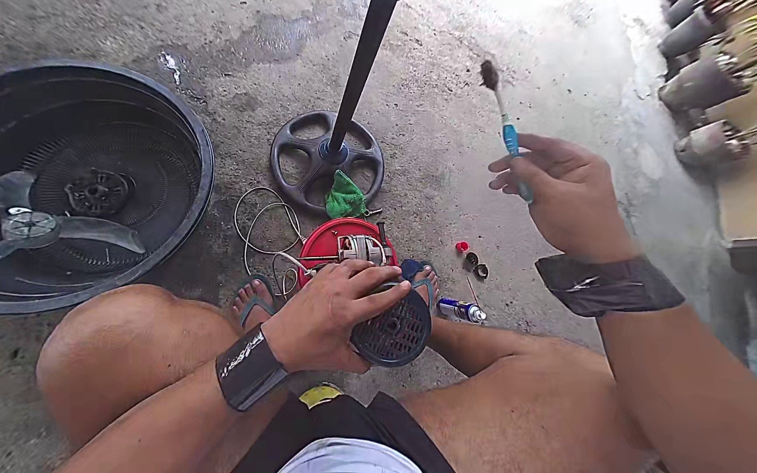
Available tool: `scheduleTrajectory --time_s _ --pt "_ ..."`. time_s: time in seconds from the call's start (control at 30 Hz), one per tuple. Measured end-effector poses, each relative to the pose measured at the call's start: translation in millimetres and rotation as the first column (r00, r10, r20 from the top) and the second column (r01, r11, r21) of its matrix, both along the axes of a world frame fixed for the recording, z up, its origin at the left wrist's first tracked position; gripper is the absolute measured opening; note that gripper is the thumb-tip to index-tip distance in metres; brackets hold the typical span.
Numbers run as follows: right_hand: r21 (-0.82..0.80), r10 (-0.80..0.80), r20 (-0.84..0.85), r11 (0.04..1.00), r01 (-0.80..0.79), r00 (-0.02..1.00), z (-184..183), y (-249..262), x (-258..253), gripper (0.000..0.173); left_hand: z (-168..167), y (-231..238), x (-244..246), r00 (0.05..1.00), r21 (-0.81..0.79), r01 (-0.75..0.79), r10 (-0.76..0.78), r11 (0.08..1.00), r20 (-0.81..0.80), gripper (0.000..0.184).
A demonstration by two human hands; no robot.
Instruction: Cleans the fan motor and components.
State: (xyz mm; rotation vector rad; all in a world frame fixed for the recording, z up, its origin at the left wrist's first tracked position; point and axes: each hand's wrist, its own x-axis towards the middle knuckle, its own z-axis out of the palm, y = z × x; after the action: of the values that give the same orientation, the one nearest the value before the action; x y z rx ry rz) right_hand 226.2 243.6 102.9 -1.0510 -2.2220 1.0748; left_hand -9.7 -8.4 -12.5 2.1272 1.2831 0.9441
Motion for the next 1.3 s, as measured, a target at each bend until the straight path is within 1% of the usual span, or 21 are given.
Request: scheduleTrajectory --time_s 0.07,0.17,0.23,0.3,0.37,0.43,0.47,0.5,0.6,0.67,0.7,0.73,0.77,0.8,0.83,0.87,0.93,1.0,1.07,1.17,1.3 --pt "-0.025 -0.005 -0.063 1.0 0.004 0.998 20.3 1.1 -9.1 0.034 -0.6 -1.0 -0.5 1.0 -0.009 0.005 -0.005 1.0 0.0 0.102" --pt "0.085 0.102 -0.116 0.992 -0.092 0.988 43.7 -2.9 -44.2 0.036 0.4 -1.7 -1.2 1.0 -0.015 0.007 -0.007 1.0 -0.003 0.101" --pt "0.185 0.186 -0.195 0.971 -0.15 0.963 38.2 -3.3 -78.0 0.028 0.6 -0.8 -0.6 1.0 -0.009 0.006 -0.007 1.0 -0.009 0.1" --pt "0.213 0.195 -0.197 0.965 -0.152 0.961 6.2 -8.2 -105.9 0.021 1.2 0.1 0.2 1.0 -0.009 0.014 -0.014 1.0 -0.017 0.1" --pt "0.142 0.24 0.032 0.96 -0.242 0.97 -51.8 -13.7 -114.5 0.016 1.9 1.2 0.0 0.999 -0.014 0.018 -0.018 1.0 -0.031 0.103" --pt "-0.11 0.403 0.438 0.911 -0.397 0.803 -97.7 -11.2 -110.6 0.016 3.1 1.4 -0.3 0.999 -0.016 0.022 -0.022 1.0 -0.033 0.103" --pt "-0.187 0.443 0.517 0.894 -0.408 0.733 -106.8 -8.8 -111.8 0.015 3.8 1.3 -1.3 0.999 -0.019 0.027 -0.027 0.999 -0.037 0.104" --pt "-0.19 0.427 0.527 0.902 -0.388 0.735 -101.0 -4.6 -116.6 0.013 4.2 2.5 -2.8 0.999 -0.022 0.03 -0.031 0.999 -0.044 0.104" --pt "-0.031 0.175 0.209 0.985 -0.173 0.962 -66.9 5.5 -125.8 0.011 3.7 2.2 -1.1 0.999 -0.025 0.031 -0.032 0.999 -0.043 0.103" --pt "0.079 0.092 0.104 0.992 -0.101 0.99 -71.1 3.4 -125.1 0.014 4.8 3.9 -2.5 0.998 -0.028 0.037 -0.039 0.999 -0.046 0.104" --pt "0.113 0.116 0.204 0.984 -0.141 0.972 -82.8 -1.5 -118.6 0.015 5.4 5.2 -2.5 0.998 -0.031 0.042 -0.043 0.999 -0.045 0.105" --pt "0.084 0.191 0.412 0.966 -0.246 0.891 -94.8 -7.6 -110.1 0.018 6.0 5.8 -1.5 0.998 -0.033 0.039 -0.041 0.999 -0.045 0.104" --pt "0.012 0.28 0.61 0.932 -0.362 0.741 -103.7 -11.5 -102.4 0.021 6.4 5.7 -0.5 0.998 -0.037 0.039 -0.041 0.999 -0.047 0.104" --pt "-0.032 0.318 0.705 0.907 -0.419 0.634 -104.2 -11.1 -98.8 0.023 6.5 6.1 -1.1 0.998 -0.034 0.035 -0.037 0.999 -0.052 0.104" --pt "-0.003 0.31 0.68 0.907 -0.421 0.664 -96.0 -7.2 -95.3 0.02 5.9 6.0 -2.5 0.998 -0.031 0.029 -0.03 0.999 -0.053 0.104" --pt "0.056 0.272 0.548 0.932 -0.359 0.791 -78.6 -1.6 -88.0 0.018 4.2 4.4 -0.5 0.999 -0.027 0.015 -0.017 1.0 -0.043 0.104" --pt "0.142 0.144 0.223 0.974 -0.178 0.964 -30.6 10.2 -78.3 0.035 2.2 3.8 -3.0 1.0 -0.027 -0.016 0.015 1.0 -0.016 0.103" --pt "0.192 0.126 0.083 0.971 -0.14 0.989 11.7 11.3 -59.1 0.063 2.5 3.7 -7.3 0.998 -0.045 -0.046 0.048 0.998 0.035 0.107" --pt "0.197 0.193 0.131 0.956 -0.217 0.972 41.1 5.2 -28.3 0.082 3.3 5.8 -9.4 0.993 -0.069 -0.076 0.082 0.995 0.089 0.109" --pt "0.26 0.222 0.195 0.928 -0.269 0.955 45.4 -0.7 15.8 0.054 2.3 10.6 -9.7 0.99 -0.088 -0.1 0.108 0.991 0.092 0.112" --pt "0.243 0.306 0.224 0.902 -0.357 0.925 10.1 -7.9 39.7 0.04 2.5 13.8 -8.7 0.999 -0.056 -0.038 0.039 0.998 0.018 0.111"
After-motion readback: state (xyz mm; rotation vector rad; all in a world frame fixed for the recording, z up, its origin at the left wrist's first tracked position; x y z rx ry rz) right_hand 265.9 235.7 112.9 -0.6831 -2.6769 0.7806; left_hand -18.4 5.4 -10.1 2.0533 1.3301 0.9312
